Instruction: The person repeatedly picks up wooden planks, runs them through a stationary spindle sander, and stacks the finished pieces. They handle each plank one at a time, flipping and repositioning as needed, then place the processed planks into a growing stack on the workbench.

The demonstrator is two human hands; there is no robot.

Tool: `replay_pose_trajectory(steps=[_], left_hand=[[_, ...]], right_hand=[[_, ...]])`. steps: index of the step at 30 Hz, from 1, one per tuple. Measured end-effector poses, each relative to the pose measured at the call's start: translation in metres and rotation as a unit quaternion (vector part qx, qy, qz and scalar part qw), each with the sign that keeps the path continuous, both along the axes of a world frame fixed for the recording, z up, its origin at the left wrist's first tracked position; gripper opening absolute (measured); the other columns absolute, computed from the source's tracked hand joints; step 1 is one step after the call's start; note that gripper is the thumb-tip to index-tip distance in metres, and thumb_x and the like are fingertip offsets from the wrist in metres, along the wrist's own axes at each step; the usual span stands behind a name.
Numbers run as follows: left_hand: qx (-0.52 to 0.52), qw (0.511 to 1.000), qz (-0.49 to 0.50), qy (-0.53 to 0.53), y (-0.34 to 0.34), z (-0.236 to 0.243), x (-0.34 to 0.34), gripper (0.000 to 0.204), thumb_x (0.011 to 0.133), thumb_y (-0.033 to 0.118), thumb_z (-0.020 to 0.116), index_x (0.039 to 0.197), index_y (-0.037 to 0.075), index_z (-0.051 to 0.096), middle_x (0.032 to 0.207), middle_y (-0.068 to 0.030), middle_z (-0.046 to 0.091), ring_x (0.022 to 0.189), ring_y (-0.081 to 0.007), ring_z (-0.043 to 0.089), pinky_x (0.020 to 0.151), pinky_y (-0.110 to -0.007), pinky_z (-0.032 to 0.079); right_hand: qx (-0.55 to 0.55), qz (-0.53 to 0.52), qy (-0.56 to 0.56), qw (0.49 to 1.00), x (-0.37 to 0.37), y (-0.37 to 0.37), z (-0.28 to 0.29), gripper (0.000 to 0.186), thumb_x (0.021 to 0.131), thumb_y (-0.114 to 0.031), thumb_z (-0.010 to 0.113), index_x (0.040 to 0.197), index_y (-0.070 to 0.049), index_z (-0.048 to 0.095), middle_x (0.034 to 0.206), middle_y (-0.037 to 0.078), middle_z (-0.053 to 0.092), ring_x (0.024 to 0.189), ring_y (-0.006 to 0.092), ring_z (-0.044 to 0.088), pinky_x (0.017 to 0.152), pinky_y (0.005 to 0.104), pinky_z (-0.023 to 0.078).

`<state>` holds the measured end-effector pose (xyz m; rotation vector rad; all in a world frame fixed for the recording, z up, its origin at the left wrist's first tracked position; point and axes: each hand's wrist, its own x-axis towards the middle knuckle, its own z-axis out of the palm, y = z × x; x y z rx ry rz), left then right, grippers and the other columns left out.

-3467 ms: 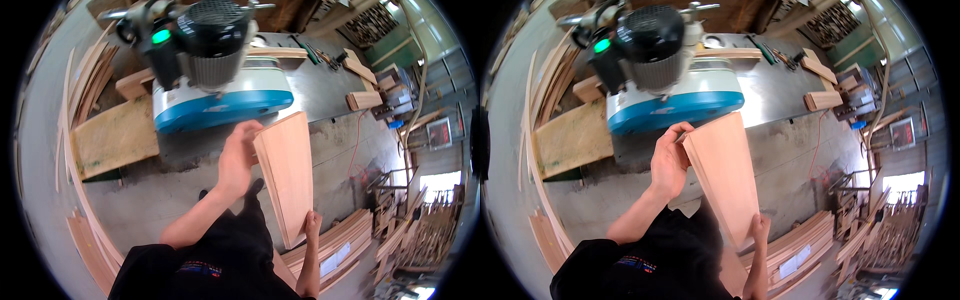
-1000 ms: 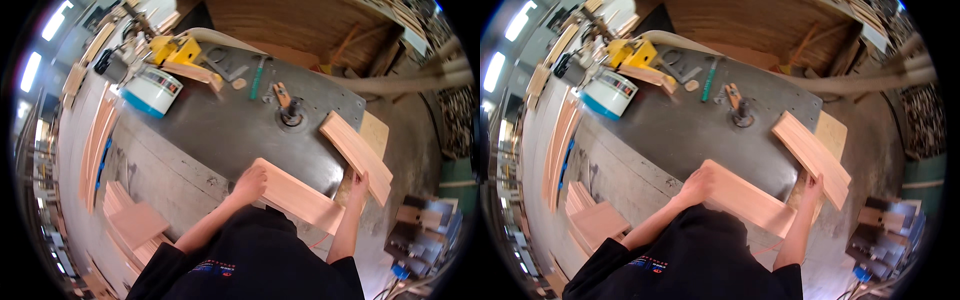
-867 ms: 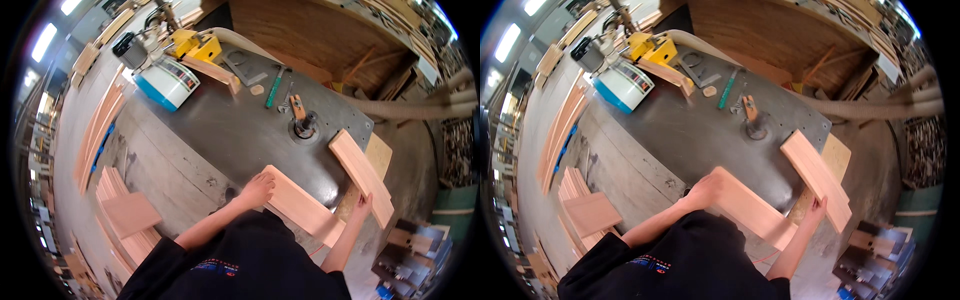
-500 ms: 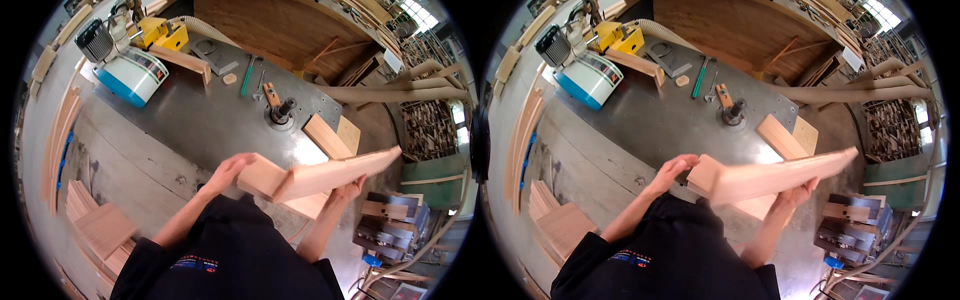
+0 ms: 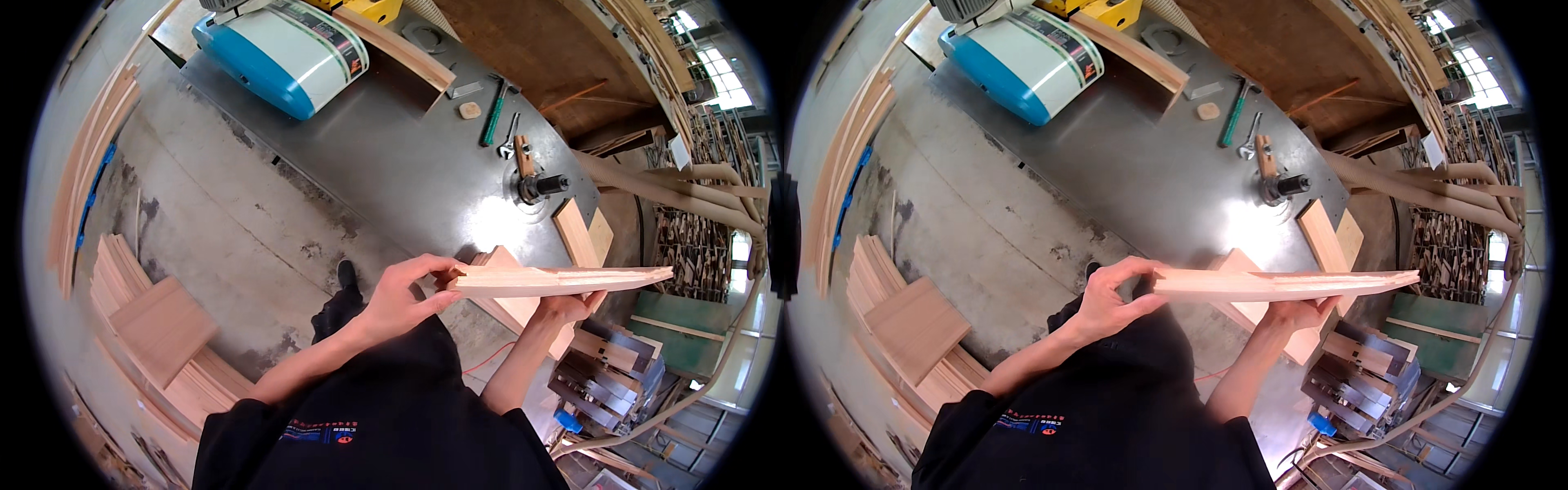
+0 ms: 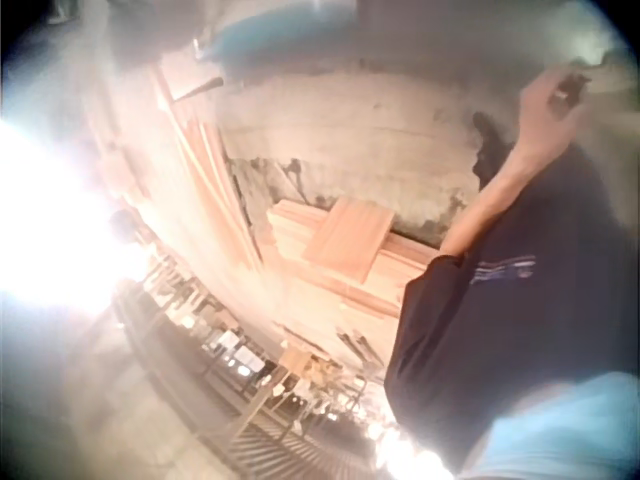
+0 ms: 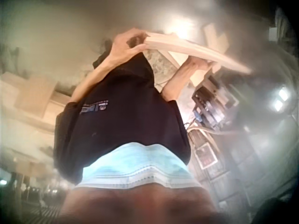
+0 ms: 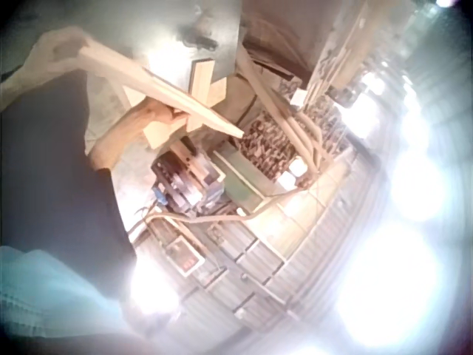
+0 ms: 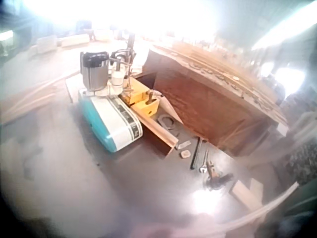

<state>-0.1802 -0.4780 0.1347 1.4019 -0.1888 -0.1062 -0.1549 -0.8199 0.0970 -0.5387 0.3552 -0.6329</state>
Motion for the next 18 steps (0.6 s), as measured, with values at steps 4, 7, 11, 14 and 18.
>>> replay_pose_trajectory(steps=[4,7,11,14,18], left_hand=[[0.0,1.0,0.005,-0.016,0.021,-0.01,0.016,0.036,0.087,0.005,0.075,0.121,-0.001,0.065,0.101,-0.007,0.069,0.089,-0.0135,0.062,0.085,-0.029,0.05],[-0.007,0.997,0.06,-0.037,0.022,-0.012,0.031,0.038,0.086,0.004,0.075,0.122,0.001,0.066,0.107,-0.0087,0.071,0.092,-0.0156,0.066,0.085,-0.031,0.052],[0.118,0.977,0.084,-0.159,0.029,-0.025,0.057,0.032,0.083,0.003,0.077,0.115,0.003,0.07,0.109,-0.0122,0.074,0.091,-0.0225,0.072,0.081,-0.033,0.057],[0.177,0.957,0.109,-0.205,0.035,-0.019,0.071,0.023,0.081,0.004,0.078,0.104,0.003,0.074,0.104,-0.0146,0.074,0.084,-0.0274,0.073,0.073,-0.032,0.059],[0.146,0.947,0.199,-0.206,0.031,-0.05,0.081,0.007,0.08,-0.007,0.076,0.083,-0.004,0.069,0.106,-0.0217,0.073,0.081,-0.0268,0.075,0.069,-0.033,0.061]], right_hand=[[0.01,0.021,-0.011,1.0,0.028,0.031,0.014,0.033,0.094,-0.046,0.065,0.104,-0.015,0.069,0.087,0.001,0.066,0.076,0.0163,0.061,0.068,0.0322,0.052],[-0.018,0.167,-0.126,0.978,0.052,0.013,-0.005,0.037,0.089,-0.048,0.072,0.098,-0.013,0.066,0.083,0.001,0.061,0.074,0.0157,0.055,0.065,0.0303,0.046],[-0.032,0.203,-0.155,0.966,0.095,0.016,-0.021,0.041,0.088,-0.05,0.073,0.096,-0.011,0.064,0.08,0.0,0.057,0.067,0.0137,0.049,0.061,0.0278,0.042],[0.053,0.154,-0.131,0.978,0.122,0.047,-0.023,0.04,0.093,-0.05,0.067,0.089,-0.011,0.06,0.071,-0.002,0.053,0.06,0.0136,0.047,0.055,0.0246,0.04],[0.081,0.186,-0.225,0.953,0.151,0.047,-0.051,0.042,0.096,-0.05,0.061,0.102,-0.009,0.063,0.084,0.003,0.064,0.073,0.0176,0.06,0.066,0.0344,0.052]])
